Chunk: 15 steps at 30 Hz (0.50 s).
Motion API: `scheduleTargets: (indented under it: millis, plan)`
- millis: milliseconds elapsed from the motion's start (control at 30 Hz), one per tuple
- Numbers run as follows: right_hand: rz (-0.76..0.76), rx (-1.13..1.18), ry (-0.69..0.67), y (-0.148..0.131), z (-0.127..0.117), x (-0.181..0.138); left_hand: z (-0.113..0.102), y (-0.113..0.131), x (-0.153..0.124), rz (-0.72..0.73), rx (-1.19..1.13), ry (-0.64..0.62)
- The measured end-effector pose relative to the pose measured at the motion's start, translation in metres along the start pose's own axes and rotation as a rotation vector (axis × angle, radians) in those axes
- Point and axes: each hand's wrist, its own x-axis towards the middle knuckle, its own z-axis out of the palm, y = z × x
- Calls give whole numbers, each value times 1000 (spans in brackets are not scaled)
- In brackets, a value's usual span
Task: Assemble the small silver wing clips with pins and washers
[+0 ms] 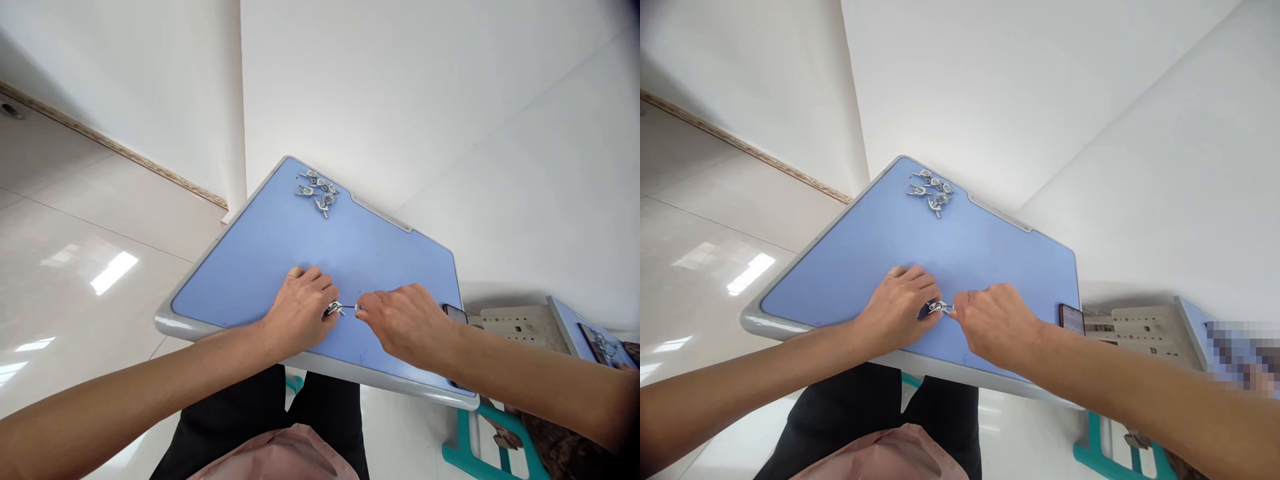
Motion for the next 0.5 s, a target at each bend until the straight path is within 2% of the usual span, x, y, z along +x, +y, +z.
scheduleTargets:
  millis: [133,400,500]
  plan:
    - [172,129,-74,-6,-12,7,0,-1,0,-2,4,-7]
    - [346,402,-87,2,-15,16,0,-2,0,-5,-46,-27]
    - [405,561,-152,4,-16,15,0,-2,1,-15,-51,-33]
